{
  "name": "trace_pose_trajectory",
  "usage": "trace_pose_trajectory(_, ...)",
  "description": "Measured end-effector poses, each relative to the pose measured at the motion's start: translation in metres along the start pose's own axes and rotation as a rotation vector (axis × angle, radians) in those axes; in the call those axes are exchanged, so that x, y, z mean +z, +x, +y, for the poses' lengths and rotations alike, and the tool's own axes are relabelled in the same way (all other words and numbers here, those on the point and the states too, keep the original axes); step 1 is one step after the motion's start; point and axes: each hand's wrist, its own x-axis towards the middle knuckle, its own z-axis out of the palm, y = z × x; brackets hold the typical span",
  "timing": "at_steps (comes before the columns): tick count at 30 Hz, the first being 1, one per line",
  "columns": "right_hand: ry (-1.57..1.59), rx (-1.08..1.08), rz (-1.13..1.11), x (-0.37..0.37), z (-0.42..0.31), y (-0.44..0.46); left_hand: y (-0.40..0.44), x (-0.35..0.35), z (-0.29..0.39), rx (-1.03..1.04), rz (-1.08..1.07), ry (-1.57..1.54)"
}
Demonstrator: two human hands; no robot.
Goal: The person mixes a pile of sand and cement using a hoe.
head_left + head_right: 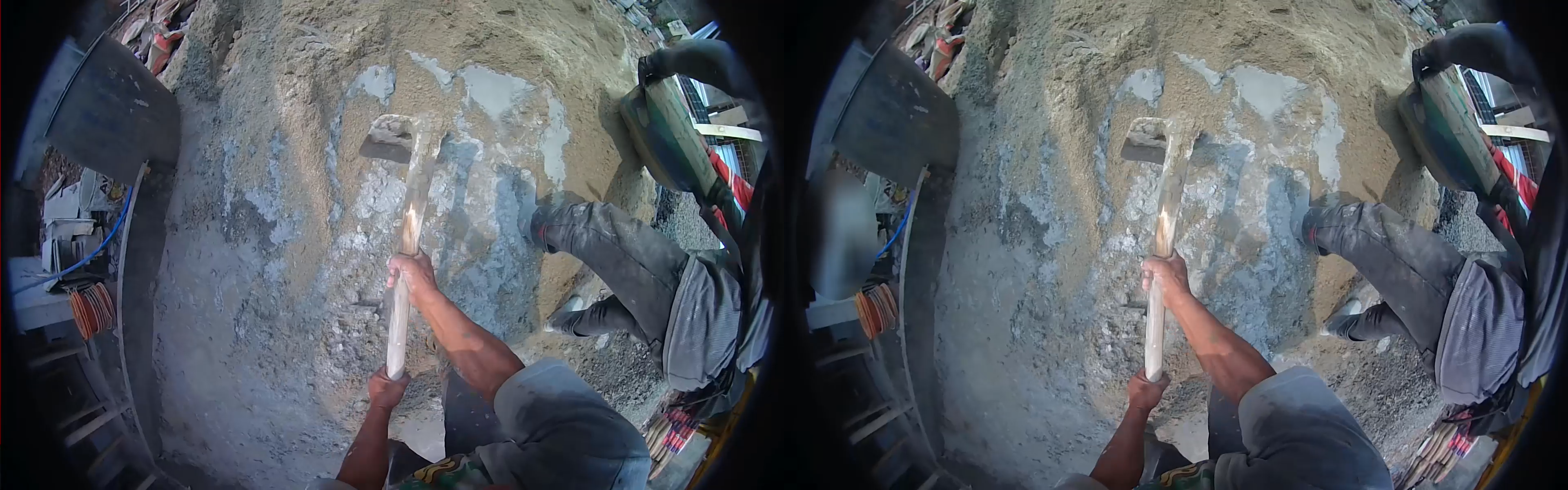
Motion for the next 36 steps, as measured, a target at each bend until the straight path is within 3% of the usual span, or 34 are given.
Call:
trace_pose_trajectory(7,-0.112,-0.321,-0.207,0.062,-0.126,0.014,0.043,-0.046,0.114,0.308,0.143,0.019)
trace_pose_trajectory(9,-0.147,-0.416,-0.295,0.097,-0.172,0.034,0.07,-0.07,0.156,0.406,0.277,0.046)
trace_pose_trajectory(12,-0.213,-0.517,-0.432,0.157,-0.225,0.1,0.119,-0.12,0.222,0.506,0.462,0.022)
trace_pose_trajectory(14,-0.273,-0.602,-0.446,0.19,-0.226,0.156,0.166,-0.142,0.238,0.485,0.478,-0.007)
trace_pose_trajectory(15,-0.293,-0.619,-0.428,0.201,-0.211,0.183,0.18,-0.145,0.23,0.438,0.432,-0.059)
trace_pose_trajectory(18,-0.536,-0.409,-0.26,0.194,-0.11,0.246,0.198,-0.126,0.18,0.241,0.286,-0.233)
trace_pose_trajectory(21,-0.491,0.004,-0.135,0.136,0.034,0.26,0.162,-0.071,0.086,0.019,0.24,-0.214)
trace_pose_trajectory(23,-0.446,0.127,-0.151,0.101,0.078,0.222,0.124,-0.06,0.046,-0.116,0.112,-0.09)
trace_pose_trajectory(25,-0.435,0.234,-0.115,0.078,0.108,0.174,0.071,-0.053,0.019,-0.12,0.175,-0.022)
trace_pose_trajectory(29,-0.393,0.393,-0.018,0.039,0.2,0.059,-0.039,-0.062,-0.064,-0.27,0.006,0.012)
trace_pose_trajectory(31,-0.422,0.452,-0.004,0.021,0.246,-0.007,-0.09,-0.057,-0.112,-0.313,0.031,0.096)
trace_pose_trajectory(34,-0.344,0.538,0.016,0.001,0.291,-0.105,-0.159,-0.035,-0.195,-0.455,0.007,0.093)
trace_pose_trajectory(36,-0.354,0.599,-0.001,0.003,0.296,-0.162,-0.2,-0.025,-0.241,-0.444,-0.007,0.153)
